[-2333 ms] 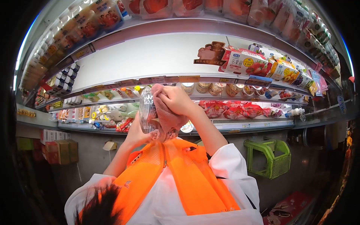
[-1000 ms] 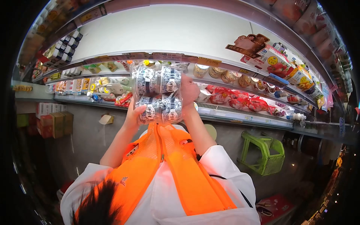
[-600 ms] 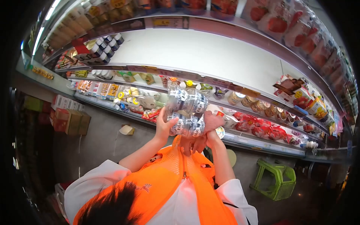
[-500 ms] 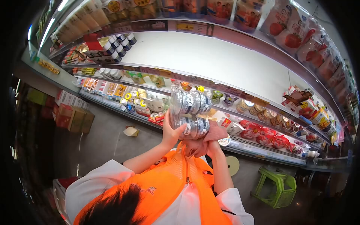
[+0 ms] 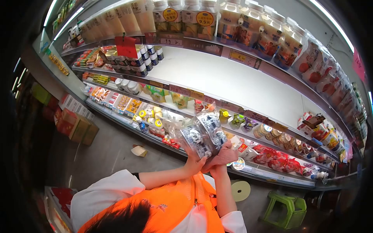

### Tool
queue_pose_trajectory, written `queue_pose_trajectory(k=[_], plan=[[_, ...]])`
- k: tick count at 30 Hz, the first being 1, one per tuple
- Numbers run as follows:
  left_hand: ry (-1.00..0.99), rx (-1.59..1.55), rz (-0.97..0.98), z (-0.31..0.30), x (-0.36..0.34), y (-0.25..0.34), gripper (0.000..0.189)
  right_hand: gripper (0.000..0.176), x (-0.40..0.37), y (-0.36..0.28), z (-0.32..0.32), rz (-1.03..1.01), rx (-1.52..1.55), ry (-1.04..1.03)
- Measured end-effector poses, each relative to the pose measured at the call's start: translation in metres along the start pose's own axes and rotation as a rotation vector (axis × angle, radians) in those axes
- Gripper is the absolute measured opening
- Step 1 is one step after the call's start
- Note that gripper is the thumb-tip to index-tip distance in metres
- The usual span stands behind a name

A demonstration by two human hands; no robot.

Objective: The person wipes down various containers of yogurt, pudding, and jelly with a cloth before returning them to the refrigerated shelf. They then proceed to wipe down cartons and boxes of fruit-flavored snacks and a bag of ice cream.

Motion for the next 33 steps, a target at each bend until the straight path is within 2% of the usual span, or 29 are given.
queue_pose_trajectory(k=[2, 3, 4, 5, 7, 9, 11, 14, 15, 16, 17, 18, 19, 20, 21, 22, 23, 25, 29, 30, 32, 33], plan=[[-0.293, 0.324, 0.068, -0.009, 0.0, -0.013, 0.094, 0.046, -0.009, -0.004, 0.005, 0.01, -0.088, 0.017], [-0.32, 0.397, 0.103, -0.008, 0.003, -0.017, 0.091, 0.04, -0.004, 0.001, -0.01, 0.191, -0.041, 0.157], [-0.346, 0.469, 0.14, -0.006, 0.006, -0.02, 0.088, 0.041, 0.004, 0.018, -0.042, 0.265, 0.023, 0.022], [-0.254, 0.452, 0.16, -0.005, 0.008, -0.022, 0.085, 0.043, 0.012, 0.034, -0.074, 0.344, 0.077, -0.111], [0.048, 0.215, 0.11, -0.002, 0.018, 0.002, 0.08, 0.035, -0.004, 0.035, -0.042, 0.085, -0.298, 0.345], [0.009, 0.392, 0.201, 0.003, 0.023, 0.011, 0.08, 0.029, -0.015, 0.028, -0.035, -0.034, -0.318, 0.528], [-0.07, 0.494, 0.227, 0.008, 0.025, 0.007, 0.084, 0.025, -0.02, 0.036, -0.064, -0.123, -0.375, 0.517], [-0.246, 0.387, 0.072, 0.024, 0.035, 0.03, 0.085, 0.026, -0.036, 0.019, -0.088, -0.161, -0.396, 0.464], [-0.234, 0.414, 0.076, 0.034, 0.034, 0.012, 0.082, 0.025, -0.044, 0.012, -0.093, -0.204, -0.391, 0.481], [-0.278, 0.247, -0.007, 0.046, 0.038, -0.011, 0.08, 0.024, -0.055, 0.006, -0.098, -0.244, -0.383, 0.505], [-0.326, 0.083, -0.099, 0.057, 0.039, -0.034, 0.078, 0.025, -0.063, -0.008, -0.101, -0.293, -0.159, 0.469], [-0.38, -0.079, -0.205, 0.065, 0.035, -0.033, 0.076, 0.028, -0.076, -0.023, -0.103, -0.354, 0.046, 0.475], [-0.35, -0.073, -0.206, 0.072, 0.028, -0.033, 0.07, 0.033, -0.091, -0.033, -0.115, -0.483, 0.037, 0.431], [-0.332, -0.08, -0.335, 0.084, 0.021, -0.05, 0.074, 0.036, -0.114, -0.052, -0.109, -0.665, 0.002, 0.329], [-0.379, 0.099, -0.305, 0.087, 0.019, -0.047, 0.075, 0.037, -0.137, -0.073, -0.107, -0.791, -0.036, 0.302], [-0.428, 0.278, -0.27, 0.091, 0.016, -0.043, 0.076, 0.038, -0.162, -0.09, -0.112, -0.872, -0.089, 0.364], [-0.482, 0.252, -0.237, 0.099, 0.012, -0.06, 0.079, 0.04, -0.189, -0.106, -0.117, -0.942, -0.154, 0.439], [-0.561, 0.372, -0.171, 0.117, 0.004, -0.053, 0.084, 0.042, -0.238, -0.132, -0.134, -1.04, -0.304, 0.616], [-0.722, 0.534, -0.131, 0.176, -0.007, -0.039, 0.091, 0.047, -0.307, -0.165, -0.187, -0.98, -0.737, 1.01], [-0.748, 0.538, -0.071, 0.193, -0.012, -0.041, 0.095, 0.048, -0.32, -0.172, -0.202, -0.924, -0.857, 1.092], [-0.803, 0.639, -0.074, 0.227, -0.024, -0.069, 0.099, 0.05, -0.342, -0.181, -0.233, -0.781, -1.104, 1.209], [-0.841, 0.725, -0.055, 0.247, -0.031, -0.066, 0.099, 0.052, -0.353, -0.185, -0.248, -0.702, -1.218, 1.248]])
Point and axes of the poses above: each hand's wrist, its own x-axis towards the middle knuckle, its own z-axis out of the palm, y = z × x, the point moved 2 cm from there along x, towards the middle knuckle, and after that the axes turned 5 degrees about y, right-handed, at the moved point
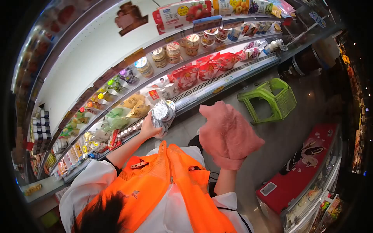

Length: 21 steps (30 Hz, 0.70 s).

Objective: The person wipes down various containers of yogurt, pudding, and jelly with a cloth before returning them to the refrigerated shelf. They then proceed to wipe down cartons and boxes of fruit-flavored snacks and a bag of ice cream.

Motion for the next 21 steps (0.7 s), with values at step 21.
queue_pose_trajectory(k=[21], plan=[[-0.166, 0.43, 0.025, 0.267, 0.275, -0.01, 0.09, 0.067, 0.029, 0.252, -0.061, 0.441, -0.632, -0.595]])
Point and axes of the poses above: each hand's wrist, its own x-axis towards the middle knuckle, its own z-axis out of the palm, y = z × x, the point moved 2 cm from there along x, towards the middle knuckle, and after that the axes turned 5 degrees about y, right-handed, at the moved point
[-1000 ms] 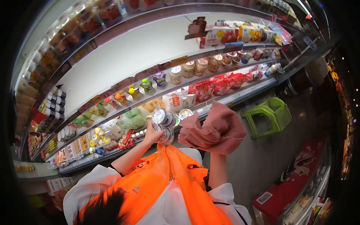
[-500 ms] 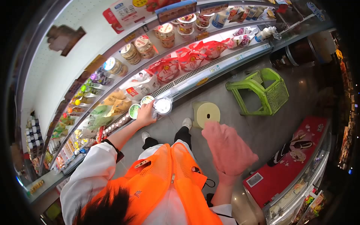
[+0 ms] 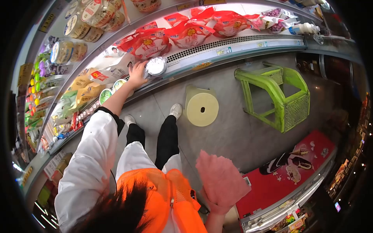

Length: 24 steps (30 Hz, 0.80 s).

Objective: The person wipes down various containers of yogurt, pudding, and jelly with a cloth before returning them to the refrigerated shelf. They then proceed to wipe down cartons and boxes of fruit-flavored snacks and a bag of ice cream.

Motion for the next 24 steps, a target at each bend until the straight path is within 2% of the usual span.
queue_pose_trajectory(k=[3, 6, 9, 10, 11, 12, 13, 14, 15, 17, 18, 21, 22, 24], plan=[[-0.134, 0.015, -0.058, 0.014, 0.002, -0.011, 0.093, 0.065, 0.006, -0.006, 0.004, -0.008, 0.039, 0.004], [-0.077, 0.042, -0.155, 0.016, -0.003, -0.01, 0.097, 0.063, 0.011, -0.015, 0.0, -0.039, 0.066, 0.025], [-0.012, 0.087, -0.17, -0.006, -0.018, 0.009, 0.097, 0.061, 0.013, -0.03, -0.013, -0.1, 0.114, 0.062], [0.016, 0.069, -0.093, -0.016, -0.025, 0.016, 0.091, 0.06, 0.014, -0.036, -0.02, -0.127, 0.133, 0.08], [-0.036, -0.004, -0.029, -0.033, -0.031, 0.026, 0.082, 0.059, 0.014, -0.043, -0.028, -0.154, 0.156, 0.104], [0.01, -0.144, 0.143, -0.046, -0.037, 0.029, 0.071, 0.059, 0.014, -0.051, -0.036, -0.185, 0.182, 0.13], [-0.138, -0.294, 0.207, -0.076, -0.043, 0.046, 0.057, 0.058, 0.014, -0.06, -0.046, -0.219, 0.212, 0.158], [-0.24, -0.313, 0.309, -0.107, -0.055, 0.062, 0.048, 0.057, 0.013, -0.068, -0.057, -0.255, 0.244, 0.19], [-0.435, -0.265, 0.336, -0.169, -0.071, 0.093, 0.044, 0.056, 0.012, -0.079, -0.068, -0.295, 0.275, 0.22], [-0.577, -0.117, 0.512, -0.285, -0.106, 0.157, 0.04, 0.055, 0.008, -0.1, -0.09, -0.378, 0.35, 0.289], [-0.547, -0.024, 0.607, -0.338, -0.126, 0.191, 0.037, 0.054, 0.005, -0.11, -0.102, -0.428, 0.392, 0.323], [-0.296, 0.129, 0.888, -0.493, -0.226, 0.283, 0.03, 0.052, -0.008, -0.141, -0.134, -0.564, 0.536, 0.42], [-0.304, -0.022, 0.896, -0.531, -0.261, 0.298, 0.024, 0.052, -0.015, -0.147, -0.143, -0.6, 0.58, 0.441], [-0.213, -0.039, 1.022, -0.568, -0.324, 0.316, 0.024, 0.05, -0.03, -0.158, -0.16, -0.657, 0.647, 0.472]])
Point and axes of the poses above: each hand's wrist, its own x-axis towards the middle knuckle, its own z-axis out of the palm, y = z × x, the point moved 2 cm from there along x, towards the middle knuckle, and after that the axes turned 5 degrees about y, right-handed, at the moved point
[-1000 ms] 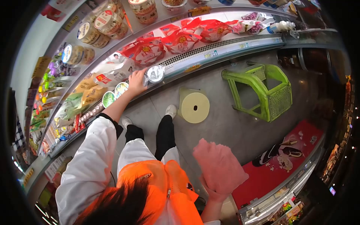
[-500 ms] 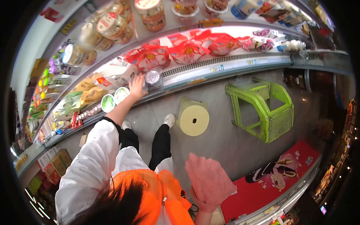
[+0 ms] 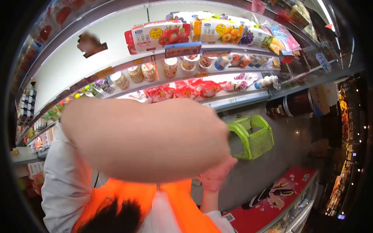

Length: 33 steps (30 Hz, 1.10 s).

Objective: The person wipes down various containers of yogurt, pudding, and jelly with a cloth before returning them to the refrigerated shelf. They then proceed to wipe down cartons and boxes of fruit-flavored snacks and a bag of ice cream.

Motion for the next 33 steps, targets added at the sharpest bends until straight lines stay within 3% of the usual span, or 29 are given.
queue_pose_trajectory(k=[3, 7, 10, 11, 13, 20, 25, 30, 31, 33], plan=[[0.073, 0.127, 0.129, -0.017, -0.021, 0.069, 0.025, 0.048, 0.004, -0.021, -0.01, -0.06, 0.059, 0.046], [0.084, 0.258, 0.169, -0.023, -0.033, 0.108, 0.026, 0.045, 0.009, -0.035, -0.014, -0.104, 0.114, 0.08], [0.065, 0.298, 0.168, -0.023, -0.038, 0.116, 0.027, 0.043, 0.006, -0.039, -0.015, -0.109, 0.12, 0.092], [0.057, 0.31, 0.167, -0.021, -0.039, 0.117, 0.028, 0.043, 0.02, -0.092, -0.012, -0.11, 0.119, 0.098], [0.032, 0.331, 0.169, -0.02, -0.041, 0.12, 0.028, 0.042, 0.01, -0.051, -0.01, -0.115, 0.116, 0.106], [-0.008, 0.269, 0.133, -0.015, -0.042, 0.108, 0.031, 0.037, 0.027, -0.065, 0.013, -0.237, 0.016, 0.022], [-0.048, 0.099, -0.107, 0.0, -0.052, 0.048, 0.033, 0.034, 0.023, -0.091, 0.027, -0.338, -0.241, -0.068], [0.015, -0.128, -0.441, 0.041, -0.105, -0.058, 0.036, 0.032, 0.021, -0.15, 0.05, -0.512, -0.801, -0.142], [0.065, -0.165, -0.505, 0.056, -0.116, -0.084, 0.036, 0.031, 0.025, -0.154, 0.055, -0.511, -0.819, -0.15], [0.289, -0.16, -0.523, 0.091, -0.14, -0.147, 0.043, 0.022, 0.05, -0.125, 0.081, -0.371, -0.386, -0.158]])
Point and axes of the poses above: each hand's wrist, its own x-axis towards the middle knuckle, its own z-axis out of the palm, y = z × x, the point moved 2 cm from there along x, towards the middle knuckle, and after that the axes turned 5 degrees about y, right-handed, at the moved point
